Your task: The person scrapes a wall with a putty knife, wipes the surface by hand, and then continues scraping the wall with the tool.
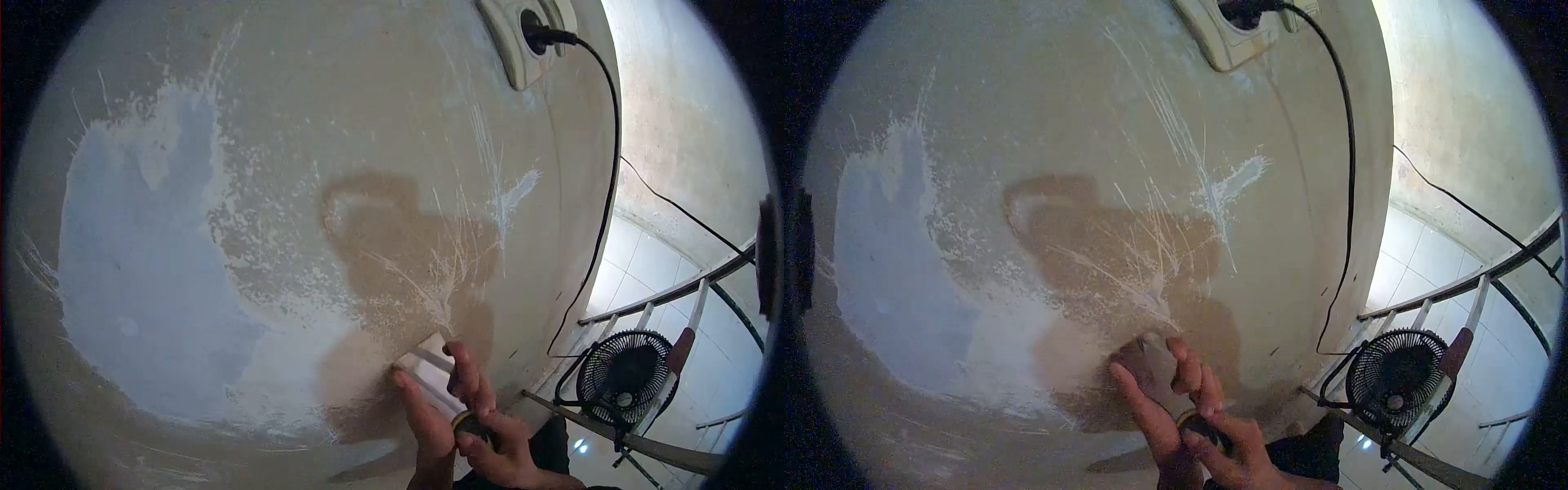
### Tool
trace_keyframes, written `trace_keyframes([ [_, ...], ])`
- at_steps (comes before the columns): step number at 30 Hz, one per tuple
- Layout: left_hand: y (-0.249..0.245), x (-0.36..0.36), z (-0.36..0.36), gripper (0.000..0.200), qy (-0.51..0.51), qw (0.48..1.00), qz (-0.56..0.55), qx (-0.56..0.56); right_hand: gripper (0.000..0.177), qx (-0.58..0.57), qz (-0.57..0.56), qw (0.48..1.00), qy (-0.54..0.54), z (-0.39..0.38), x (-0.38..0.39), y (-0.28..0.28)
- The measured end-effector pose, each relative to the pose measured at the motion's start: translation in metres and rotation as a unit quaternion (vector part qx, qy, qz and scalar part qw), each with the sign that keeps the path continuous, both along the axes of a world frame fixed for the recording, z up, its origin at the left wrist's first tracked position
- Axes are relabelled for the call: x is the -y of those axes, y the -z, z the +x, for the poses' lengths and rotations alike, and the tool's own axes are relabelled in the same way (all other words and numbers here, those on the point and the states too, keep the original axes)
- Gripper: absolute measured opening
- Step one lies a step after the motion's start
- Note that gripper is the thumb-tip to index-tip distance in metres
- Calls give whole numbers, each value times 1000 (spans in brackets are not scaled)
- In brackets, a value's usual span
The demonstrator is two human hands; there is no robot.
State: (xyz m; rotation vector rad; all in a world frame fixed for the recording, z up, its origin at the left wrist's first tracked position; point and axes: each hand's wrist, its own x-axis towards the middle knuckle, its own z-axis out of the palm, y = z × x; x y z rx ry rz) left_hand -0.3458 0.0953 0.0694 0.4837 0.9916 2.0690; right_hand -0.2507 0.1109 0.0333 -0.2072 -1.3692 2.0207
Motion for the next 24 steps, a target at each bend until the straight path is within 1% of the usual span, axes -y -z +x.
trace_keyframes([
  [1, -3, -1, 1, 70, -8, 1000, -9, 8, 19, -36, -24, 999, -12, 0, 0, -1],
  [2, 0, 1, 1, 70, -10, 1000, -9, 11, 19, -34, -24, 999, -14, 1, 2, 0],
  [4, 5, 2, 0, 70, 4, 1000, 10, 17, 18, 50, -5, 999, 13, 0, 6, 2],
  [8, -1, 0, 2, 71, -4, 999, -4, 37, 17, 19, -1, 1000, 4, 2, 2, 0],
  [10, 0, 1, 1, 72, 0, 1000, -13, 7, 16, -27, -20, 999, 5, 1, 4, -2],
  [14, 0, 2, -1, 73, 12, 999, 12, 28, 15, 20, -14, 1000, 13, 2, 5, -10],
  [16, -3, 1, -1, 74, 12, 1000, 8, 16, 16, 43, -40, 998, -17, 2, 5, -8],
  [20, 1, 3, -4, 75, 14, 1000, 0, 21, 15, 18, -3, 1000, 18, -1, 7, -6],
  [22, -4, 2, 0, 74, 1, 1000, -9, 11, 16, 10, -84, 996, -35, 0, 7, -2],
  [23, -2, 4, 0, 74, 0, 1000, -11, 12, 16, 11, -86, 996, -36, 0, 8, 1],
  [24, 1, 5, -1, 74, 6, 1000, -7, 14, 17, 13, -56, 998, -21, -1, 9, 5],
])
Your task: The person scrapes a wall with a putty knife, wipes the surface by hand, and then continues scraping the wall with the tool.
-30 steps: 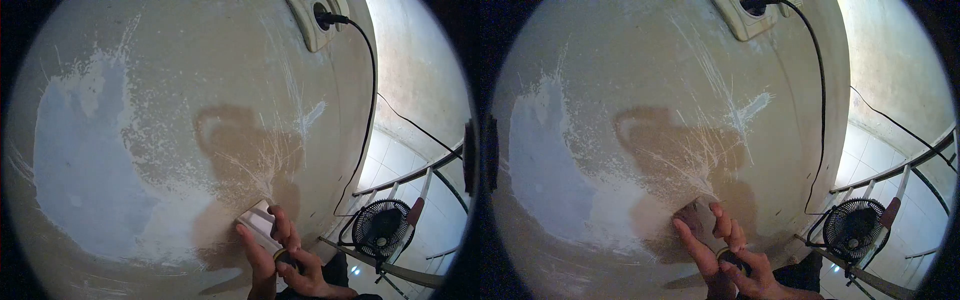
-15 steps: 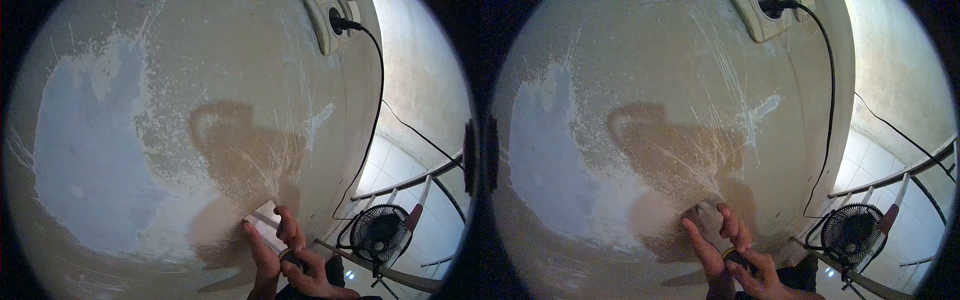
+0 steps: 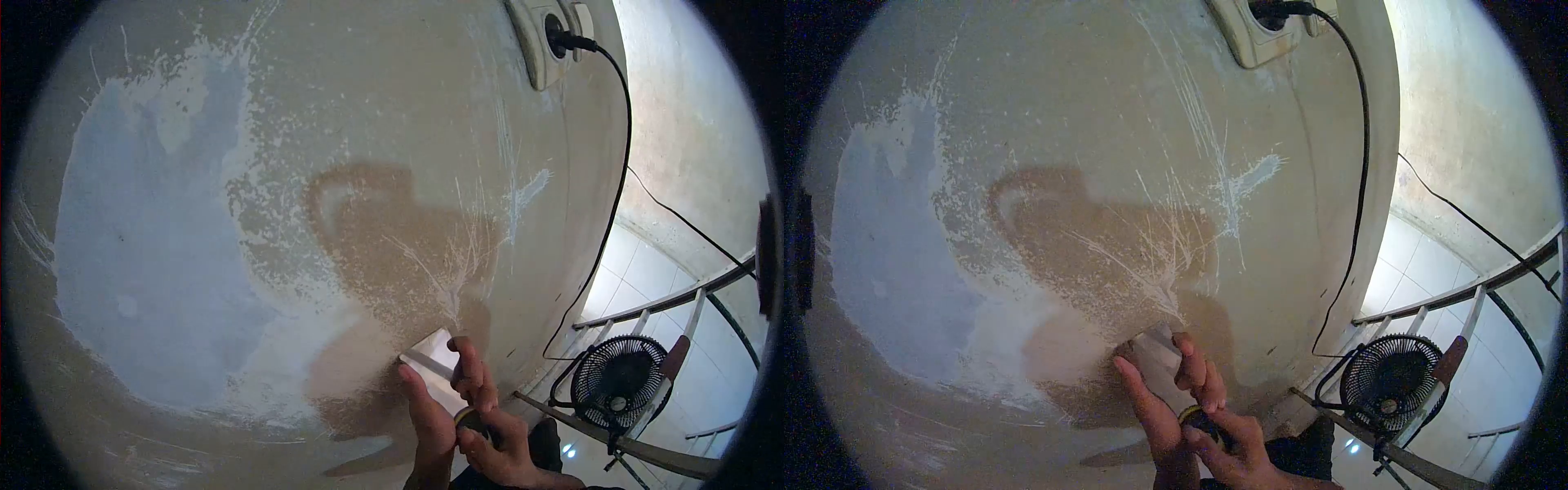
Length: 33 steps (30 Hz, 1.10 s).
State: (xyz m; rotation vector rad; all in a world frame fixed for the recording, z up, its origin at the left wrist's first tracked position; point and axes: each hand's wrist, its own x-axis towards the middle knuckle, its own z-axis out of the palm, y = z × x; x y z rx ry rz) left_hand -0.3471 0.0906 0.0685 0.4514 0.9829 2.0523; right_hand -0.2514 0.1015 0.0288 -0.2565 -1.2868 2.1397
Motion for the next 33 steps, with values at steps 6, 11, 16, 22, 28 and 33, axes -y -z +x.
trace_keyframes([
  [6, -3, -4, 4, 72, -8, 1000, 2, 10, 20, 21, 24, 1000, -3, 4, -8, -9],
  [11, -3, -4, 5, 71, -24, 1000, -6, 12, 22, 43, 49, 998, 20, 1, -4, 0],
  [16, -6, -5, 9, 70, -49, 998, -24, 30, 23, 52, 78, 995, 31, 0, -2, 7],
  [22, -7, -6, 9, 70, -35, 999, 8, 8, 17, 10, 75, 996, 38, 2, -6, 1],
  [28, -12, -11, 8, 69, -43, 997, 4, -58, 17, 5, 55, 998, 33, 1, -10, -8],
  [33, -12, -11, 10, 69, -37, 999, 6, -4, 17, 5, 79, 997, 26, 3, -12, -7],
])
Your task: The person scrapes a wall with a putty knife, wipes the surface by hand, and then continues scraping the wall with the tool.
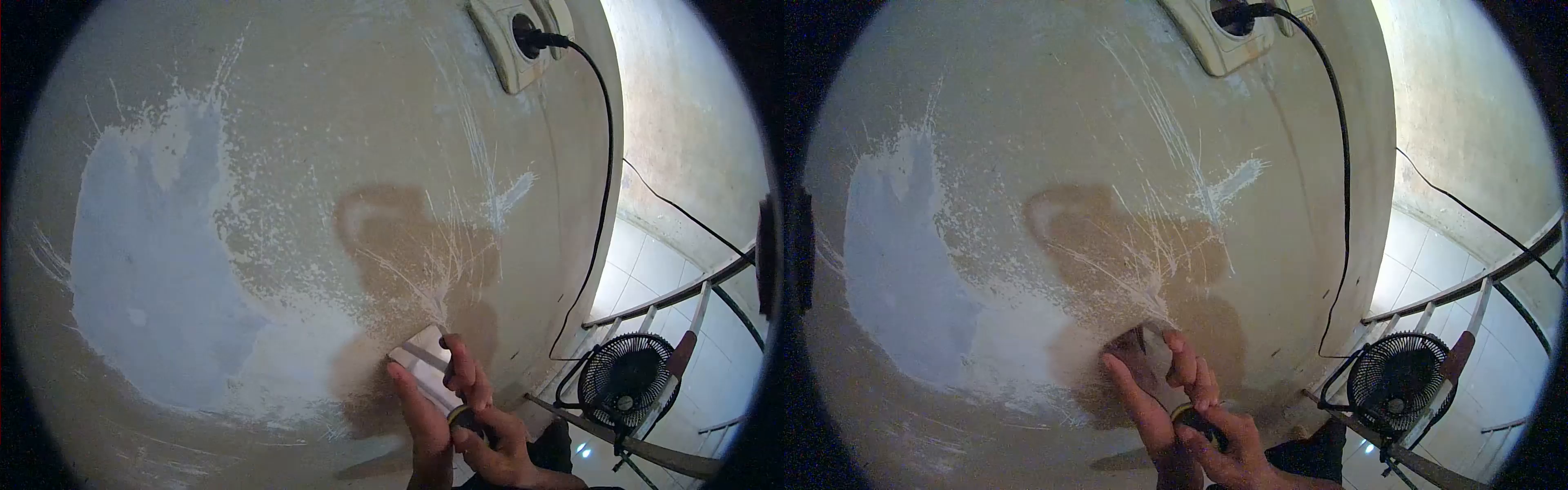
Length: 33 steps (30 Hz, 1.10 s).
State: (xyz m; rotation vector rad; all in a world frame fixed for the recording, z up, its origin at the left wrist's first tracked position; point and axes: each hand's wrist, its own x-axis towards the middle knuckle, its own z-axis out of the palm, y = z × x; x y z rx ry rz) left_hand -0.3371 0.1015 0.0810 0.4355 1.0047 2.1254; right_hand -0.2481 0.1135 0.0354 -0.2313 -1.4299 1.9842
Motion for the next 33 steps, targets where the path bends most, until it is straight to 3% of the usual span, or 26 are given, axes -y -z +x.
trace_keyframes([
  [8, 9, 1, -2, 69, 6, 1000, 4, -2, 19, 3, 3, 1000, 26, 1, 3, 7],
  [14, 6, 4, -2, 69, -1, 1000, -14, -5, 17, 47, -18, 998, -22, 4, 1, 3],
  [17, 11, 6, -4, 70, 5, 1000, 4, -2, 16, 52, 47, 998, 4, -2, 6, 17],
  [20, 10, 7, -6, 70, 2, 1000, -3, -2, 16, -18, 45, 998, 34, -6, 7, 13],
  [22, 4, 3, -4, 71, 7, 1000, 6, -8, 14, 1, -24, 1000, -7, -4, 5, 5],
  [26, 7, 7, -6, 71, -2, 999, -17, -37, 14, -34, -36, 999, -7, -5, 8, 12],
  [33, 8, 7, -7, 70, 14, 1000, -2, -8, 22, 10, -32, 999, -4, -1, 4, 0],
])
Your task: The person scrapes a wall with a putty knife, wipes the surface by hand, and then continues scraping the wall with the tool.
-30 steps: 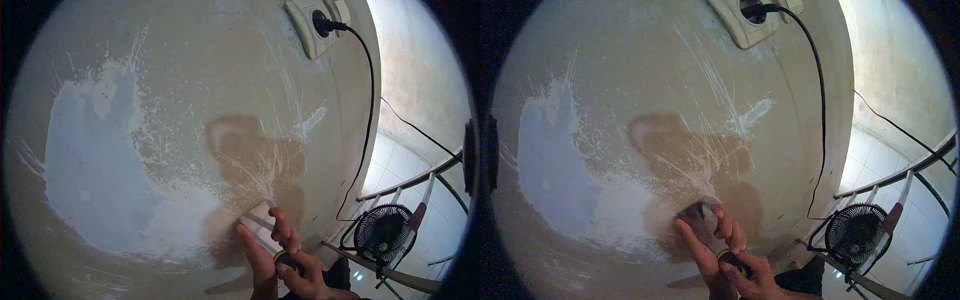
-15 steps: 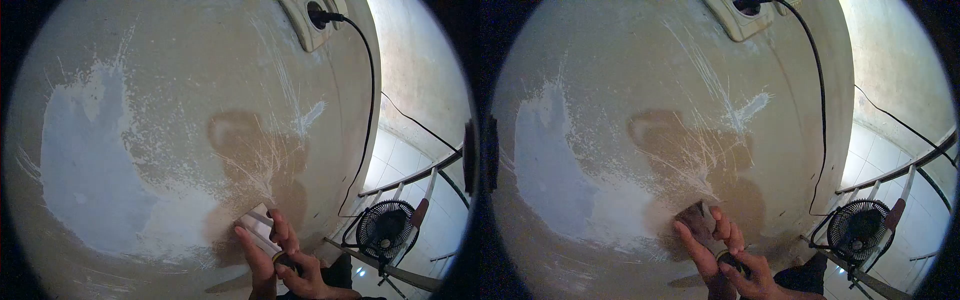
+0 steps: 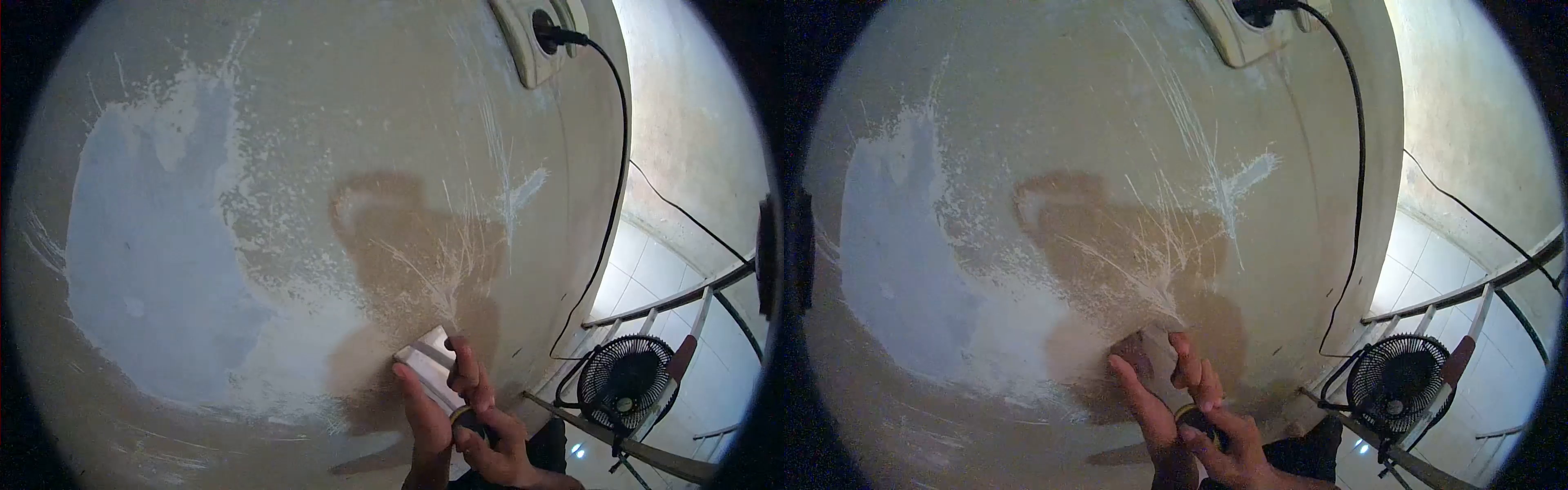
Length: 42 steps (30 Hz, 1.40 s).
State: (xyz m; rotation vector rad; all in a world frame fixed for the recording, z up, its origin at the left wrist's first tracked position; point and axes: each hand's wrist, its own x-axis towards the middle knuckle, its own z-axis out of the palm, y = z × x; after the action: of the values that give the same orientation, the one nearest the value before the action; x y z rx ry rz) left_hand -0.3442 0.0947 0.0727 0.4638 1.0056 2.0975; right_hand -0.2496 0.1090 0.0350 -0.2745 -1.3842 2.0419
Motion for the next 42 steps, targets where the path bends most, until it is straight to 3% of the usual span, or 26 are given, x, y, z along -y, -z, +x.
trace_keyframes([
  [2, 0, 0, 0, 71, 8, 1000, -1, -13, 22, 20, 27, 999, -2, 1, -1, -1],
  [5, 2, 0, 2, 71, -13, 1000, -12, -8, 23, -10, -29, 999, -18, 2, -1, -2],
  [8, 7, 2, -4, 71, 17, 1000, 17, 7, 26, -1, 8, 1000, -27, -2, 1, 8],
  [10, 3, 2, -5, 81, 31, 999, 9, 26, 27, -42, 22, 999, 17, -5, 3, 9],
  [15, -3, -1, -4, 76, 19, 1000, 0, -8, 24, -53, 1, 999, -4, -6, 1, 0],
  [23, -2, 0, -4, 75, 17, 1000, -10, 6, 17, -9, 31, 999, 1, -7, 6, 9],
  [25, -10, -2, -5, 76, 19, 999, -28, -30, 17, -81, 49, 988, 122, -16, 14, 17],
  [28, 1, 2, -6, 75, 22, 1000, -11, -17, 17, -13, 46, 999, 24, -7, 5, 5],
  [32, -1, -1, -5, 75, 17, 999, -26, -32, 25, 25, 46, 998, 23, -2, -2, -4],
  [34, 4, -1, -5, 75, 28, 999, 8, -17, 27, 103, -20, 994, -14, 2, -2, -7],
  [38, -7, -4, -1, 75, 5, 1000, -19, -1, 26, 65, 9, 998, 2, 0, -3, -10],
  [40, -11, -6, -1, 76, 16, 999, -10, 45, 25, 87, -69, 993, -44, 1, -3, -15],
  [42, -5, -2, -3, 77, 19, 999, -17, 25, 25, 73, -34, 996, -31, 1, -1, -3],
])
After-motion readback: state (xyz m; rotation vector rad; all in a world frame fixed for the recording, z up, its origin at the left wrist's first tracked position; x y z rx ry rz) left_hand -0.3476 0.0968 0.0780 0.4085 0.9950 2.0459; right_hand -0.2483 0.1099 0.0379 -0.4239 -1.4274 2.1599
